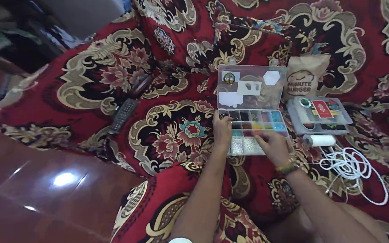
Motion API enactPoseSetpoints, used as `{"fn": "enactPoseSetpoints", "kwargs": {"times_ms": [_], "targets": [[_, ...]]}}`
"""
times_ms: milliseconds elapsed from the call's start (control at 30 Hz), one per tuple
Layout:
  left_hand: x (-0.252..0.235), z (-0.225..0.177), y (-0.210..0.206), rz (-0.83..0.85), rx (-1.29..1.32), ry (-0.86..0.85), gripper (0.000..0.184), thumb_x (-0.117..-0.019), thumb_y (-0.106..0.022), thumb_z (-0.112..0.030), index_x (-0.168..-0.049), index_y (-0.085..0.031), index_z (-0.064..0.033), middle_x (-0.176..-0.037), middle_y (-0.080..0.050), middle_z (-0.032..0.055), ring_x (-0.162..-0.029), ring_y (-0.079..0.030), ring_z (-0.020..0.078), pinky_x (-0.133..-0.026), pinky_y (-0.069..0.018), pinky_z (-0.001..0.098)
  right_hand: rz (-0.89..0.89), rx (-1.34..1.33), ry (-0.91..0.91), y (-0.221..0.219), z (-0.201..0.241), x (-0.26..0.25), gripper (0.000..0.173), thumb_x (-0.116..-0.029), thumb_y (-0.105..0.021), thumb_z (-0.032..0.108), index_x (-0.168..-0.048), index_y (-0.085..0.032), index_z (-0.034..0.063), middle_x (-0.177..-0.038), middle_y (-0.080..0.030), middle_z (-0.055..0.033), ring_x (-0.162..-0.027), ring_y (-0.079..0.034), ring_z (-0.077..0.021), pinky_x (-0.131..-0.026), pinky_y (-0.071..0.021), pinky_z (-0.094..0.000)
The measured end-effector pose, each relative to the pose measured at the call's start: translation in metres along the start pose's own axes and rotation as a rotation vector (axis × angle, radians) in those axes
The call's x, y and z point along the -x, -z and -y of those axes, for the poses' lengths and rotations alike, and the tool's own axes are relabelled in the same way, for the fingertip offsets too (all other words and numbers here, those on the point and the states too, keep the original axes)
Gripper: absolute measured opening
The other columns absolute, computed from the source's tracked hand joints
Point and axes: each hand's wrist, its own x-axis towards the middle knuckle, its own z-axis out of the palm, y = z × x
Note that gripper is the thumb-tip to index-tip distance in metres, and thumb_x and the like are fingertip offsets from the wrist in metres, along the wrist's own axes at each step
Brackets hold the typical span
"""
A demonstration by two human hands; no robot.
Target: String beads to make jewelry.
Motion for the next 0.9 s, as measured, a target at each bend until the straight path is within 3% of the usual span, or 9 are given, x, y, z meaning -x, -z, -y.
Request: {"fn": "enactPoseSetpoints", "kwargs": {"times_ms": [133, 267, 367, 500, 733, 900], "targets": [[0.000, 0.000, 0.002, 0.007, 0.028, 0.019, 0.016, -0.0976, -0.065, -0.004, -0.109, -0.076, -0.0047, -0.158, -0.033, 0.0302, -0.141, -0.043, 0.0408, -0.113, -0.0414, 0.0452, 0.062, 0.061, -0.087, -0.028, 0.012, -0.038, 0.026, -0.1024, -0.059, 0.017, -0.112, -0.076, 0.0000, -0.109, -0.075, -0.0178, -0.105, -0.071, -0.0285, -0.099, -0.0522, -0.0443], [0.001, 0.001, 0.001, -0.002, 0.042, 0.040, 0.015, -0.0973, -0.066, -0.004, -0.106, -0.077, -0.0063, -0.159, -0.033, 0.0279, -0.141, -0.043, 0.0391, -0.113, -0.0417, 0.0435, 0.069, 0.076, -0.157, -0.040, 0.013, -0.047, 0.026, -0.1021, -0.060, 0.020, -0.107, -0.077, 0.0012, -0.103, -0.075, -0.0162, -0.100, -0.071, -0.0273, -0.095, -0.0528, -0.0457], [0.001, 0.001, 0.000, -0.001, 0.055, 0.040, 0.014, -0.0975, -0.066, -0.004, -0.105, -0.077, -0.0055, -0.159, -0.033, 0.0276, -0.142, -0.043, 0.0386, -0.114, -0.0411, 0.0434, 0.071, 0.114, -0.171, -0.045, 0.017, -0.048, 0.025, -0.1012, -0.061, 0.019, -0.110, -0.077, 0.0014, -0.108, -0.075, -0.0161, -0.105, -0.070, -0.0293, -0.098, -0.0516, -0.0484], [0.002, 0.000, 0.000, -0.004, 0.057, 0.036, 0.015, -0.0973, -0.065, -0.003, -0.105, -0.078, -0.0064, -0.160, -0.032, 0.0267, -0.141, -0.044, 0.0383, -0.113, -0.0422, 0.0433, 0.038, 0.120, -0.143, -0.051, 0.019, -0.046, 0.024, -0.1010, -0.059, 0.013, -0.112, -0.076, -0.0012, -0.112, -0.074, -0.0188, -0.107, -0.070, -0.0299, -0.100, -0.0520, -0.0454], [0.000, 0.001, 0.002, 0.039, 0.028, 0.046, 0.016, -0.0990, -0.065, -0.008, -0.109, -0.077, -0.0067, -0.161, -0.030, 0.0262, -0.143, -0.041, 0.0391, -0.114, -0.0403, 0.0456, 0.106, 0.092, -0.157, -0.041, 0.018, -0.049, 0.026, -0.1018, -0.059, 0.015, -0.115, -0.075, 0.0004, -0.113, -0.074, -0.0175, -0.111, -0.069, -0.0302, -0.102, -0.0502, -0.0472], [-0.001, 0.000, 0.003, 0.050, 0.026, 0.038, 0.017, -0.0992, -0.065, -0.009, -0.111, -0.077, -0.0078, -0.161, -0.030, 0.0271, -0.143, -0.041, 0.0405, -0.114, -0.0397, 0.0470, 0.096, 0.008, -0.163, -0.012, 0.004, -0.038, 0.028, -0.1035, -0.057, 0.016, -0.120, -0.074, 0.0017, -0.112, -0.075, -0.0166, -0.107, -0.071, -0.0267, -0.100, -0.0519, -0.0436]]}}
